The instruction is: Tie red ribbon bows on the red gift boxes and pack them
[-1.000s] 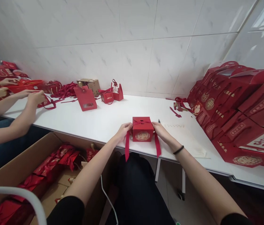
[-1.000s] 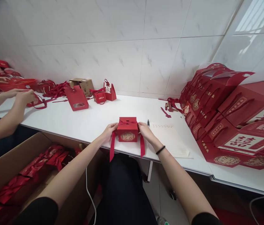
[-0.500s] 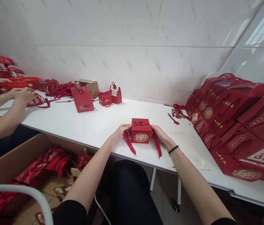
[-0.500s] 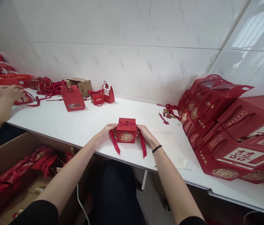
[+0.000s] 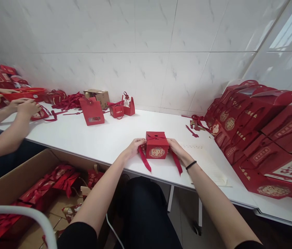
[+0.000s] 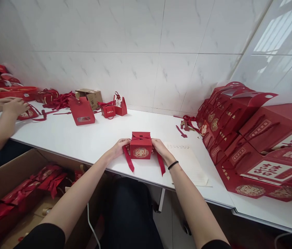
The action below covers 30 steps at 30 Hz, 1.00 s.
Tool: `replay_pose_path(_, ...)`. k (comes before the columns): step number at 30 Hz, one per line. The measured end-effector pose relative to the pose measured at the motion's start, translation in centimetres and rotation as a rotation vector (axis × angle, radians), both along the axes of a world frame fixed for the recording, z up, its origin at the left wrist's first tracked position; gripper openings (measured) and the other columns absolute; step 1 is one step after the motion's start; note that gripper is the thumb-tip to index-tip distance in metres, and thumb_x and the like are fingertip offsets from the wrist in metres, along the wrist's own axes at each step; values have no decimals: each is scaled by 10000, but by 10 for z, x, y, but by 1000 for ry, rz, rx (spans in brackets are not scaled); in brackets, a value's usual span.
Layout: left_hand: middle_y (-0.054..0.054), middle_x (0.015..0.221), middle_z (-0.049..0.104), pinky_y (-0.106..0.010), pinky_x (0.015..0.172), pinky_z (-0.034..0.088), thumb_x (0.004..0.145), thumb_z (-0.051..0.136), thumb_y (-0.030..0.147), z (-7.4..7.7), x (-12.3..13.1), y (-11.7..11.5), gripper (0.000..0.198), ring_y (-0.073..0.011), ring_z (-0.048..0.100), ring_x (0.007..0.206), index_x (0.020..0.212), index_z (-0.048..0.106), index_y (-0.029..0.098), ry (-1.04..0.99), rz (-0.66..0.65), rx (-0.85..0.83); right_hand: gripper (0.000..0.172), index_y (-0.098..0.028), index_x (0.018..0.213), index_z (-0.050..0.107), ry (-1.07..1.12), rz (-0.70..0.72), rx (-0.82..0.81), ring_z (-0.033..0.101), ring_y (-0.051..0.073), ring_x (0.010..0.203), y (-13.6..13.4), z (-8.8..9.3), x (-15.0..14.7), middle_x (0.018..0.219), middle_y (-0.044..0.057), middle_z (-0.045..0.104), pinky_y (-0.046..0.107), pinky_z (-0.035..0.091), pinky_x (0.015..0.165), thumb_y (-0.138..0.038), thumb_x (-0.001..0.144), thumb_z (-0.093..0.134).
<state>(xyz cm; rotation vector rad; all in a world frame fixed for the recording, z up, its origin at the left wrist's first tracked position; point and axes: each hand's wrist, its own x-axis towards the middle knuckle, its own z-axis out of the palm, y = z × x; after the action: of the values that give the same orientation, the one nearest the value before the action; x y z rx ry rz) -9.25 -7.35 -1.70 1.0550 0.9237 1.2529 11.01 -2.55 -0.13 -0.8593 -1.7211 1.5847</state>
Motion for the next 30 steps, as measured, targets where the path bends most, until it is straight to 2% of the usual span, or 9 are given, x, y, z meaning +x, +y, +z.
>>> replay_pose_path(4, 20, 472, 463, -235, 446, 282, 599, 715, 382, 2, 4, -4, 339, -77, 399, 435, 513, 484, 150, 13, 8, 9, 278, -185, 555, 452, 5, -22, 11, 334, 102, 465, 3, -6, -4, 479, -45, 405, 260, 255, 487, -399, 707, 543)
replay_pose_path(8, 11, 481, 494, -229, 443, 280, 582, 721, 349, 4, 8, -10, 316, -83, 424, 440, 506, 491, 146, 32, 16, -5, 232, -189, 554, 478, 17, -28, 5, 393, 132, 520, 0, -10, -5, 475, -37, 444, 267, 301, 519, -352, 686, 578)
replay_pose_path(11, 30, 457, 463, -225, 441, 284, 574, 697, 321, 5, 8, -13, 287, -78, 406, 425, 498, 478, 152, 20, 42, -15, 229, -197, 570, 472, 58, -28, -24, 410, 139, 544, -6, -9, -3, 494, -33, 451, 269, 329, 533, -352, 713, 561)
replay_pose_path(14, 45, 431, 413, -228, 436, 280, 580, 661, 320, 7, 7, -14, 290, -75, 381, 407, 475, 441, 162, -9, 77, -22, 251, -199, 557, 427, 103, -17, -69, 372, 123, 508, -8, -6, 2, 506, -31, 419, 263, 317, 505, -353, 724, 536)
replay_pose_path(19, 48, 419, 367, -229, 454, 302, 602, 646, 335, 9, 4, -17, 340, -75, 378, 416, 456, 386, 170, -75, 138, -13, 261, -209, 523, 337, 199, 0, -143, 285, 103, 453, -1, 0, 6, 504, -44, 281, 263, 280, 466, -347, 673, 500)
replay_pose_path(22, 59, 423, 340, -231, 465, 319, 608, 659, 356, 10, 4, -19, 362, -69, 361, 415, 472, 377, 173, -115, 169, -12, 312, -212, 515, 325, 244, 5, -169, 282, 103, 447, 3, 2, 8, 507, -46, 258, 271, 299, 480, -398, 688, 505)
replay_pose_path(27, 64, 417, 331, -234, 443, 303, 611, 693, 442, 13, 6, -21, 432, -65, 334, 398, 489, 374, 177, -128, 176, -25, 457, -207, 527, 373, 267, 20, -179, 325, 113, 466, 2, 0, 8, 497, -45, 312, 272, 316, 506, -573, 737, 547)
replay_pose_path(30, 81, 411, 307, -222, 432, 284, 594, 724, 465, 13, 7, -21, 453, -53, 295, 389, 520, 384, 176, -125, 177, -17, 451, -191, 548, 416, 274, 36, -163, 332, 103, 489, -1, -1, 8, 525, -44, 360, 255, 304, 513, -547, 716, 636)
